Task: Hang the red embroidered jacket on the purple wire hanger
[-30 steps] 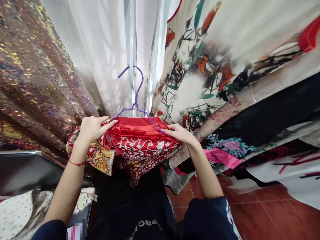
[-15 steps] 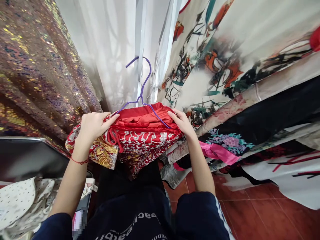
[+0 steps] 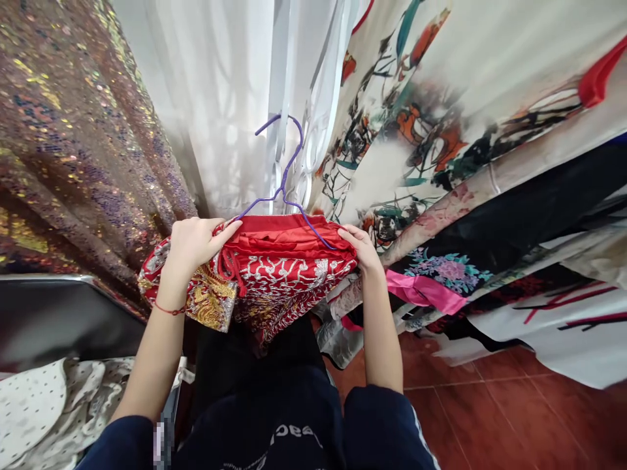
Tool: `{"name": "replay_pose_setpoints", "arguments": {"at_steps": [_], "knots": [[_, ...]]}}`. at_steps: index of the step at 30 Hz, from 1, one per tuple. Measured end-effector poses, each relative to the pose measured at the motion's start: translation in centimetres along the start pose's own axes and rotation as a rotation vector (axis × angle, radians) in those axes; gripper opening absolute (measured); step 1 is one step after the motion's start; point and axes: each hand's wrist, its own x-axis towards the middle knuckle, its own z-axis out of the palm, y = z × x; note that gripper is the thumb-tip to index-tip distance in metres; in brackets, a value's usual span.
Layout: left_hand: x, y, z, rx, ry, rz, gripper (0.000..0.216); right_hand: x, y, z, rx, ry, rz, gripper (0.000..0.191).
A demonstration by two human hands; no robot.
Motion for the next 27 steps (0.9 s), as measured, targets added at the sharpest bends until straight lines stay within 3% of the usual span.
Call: {"name": "replay_pose_setpoints", "arguments": {"at_steps": [8,11,13,16,18,21,25,27], "knots": [[1.1,-1.4,0.5,-0.049,0.049,0.022,0.067,0.2,2.4,3.2,-0.057,0.511,-0.271,0.037],[1.5,-1.9,0.4,-0.083,0.058,0.075,0.057,-0.1,2.5,4.3,-0.010,0.610,-0.300,0.034],[1.8,-1.6,0.5,-0.163,0.166,0.156,0.042,-0.5,2.3,4.6,0.022,0.629,-0.288,0.034],[2.0,0.8,0.8,-0.289,0.522,0.300,0.021,-1.8,1.8,4.4,0.022,0.603,-0.243,0.033],[1.9,3.8,0.9,-0.319,0.649,0.476,0.014,-3.1,1.2,4.0,0.011,0.545,-0.208,0.031],[2.0,8.8,1.2,-0.305,0.517,0.774,0.023,-5.0,0.0,3.1,-0.007,0.402,-0.151,0.030],[3.0,13.1,1.8,-0.240,0.350,0.809,0.039,-7.0,-2.2,2.2,-0.035,0.221,-0.113,0.027],[3.6,13.9,1.9,-0.214,0.332,0.829,0.028,-7.6,-3.3,1.9,-0.063,0.157,-0.135,0.024]]}}
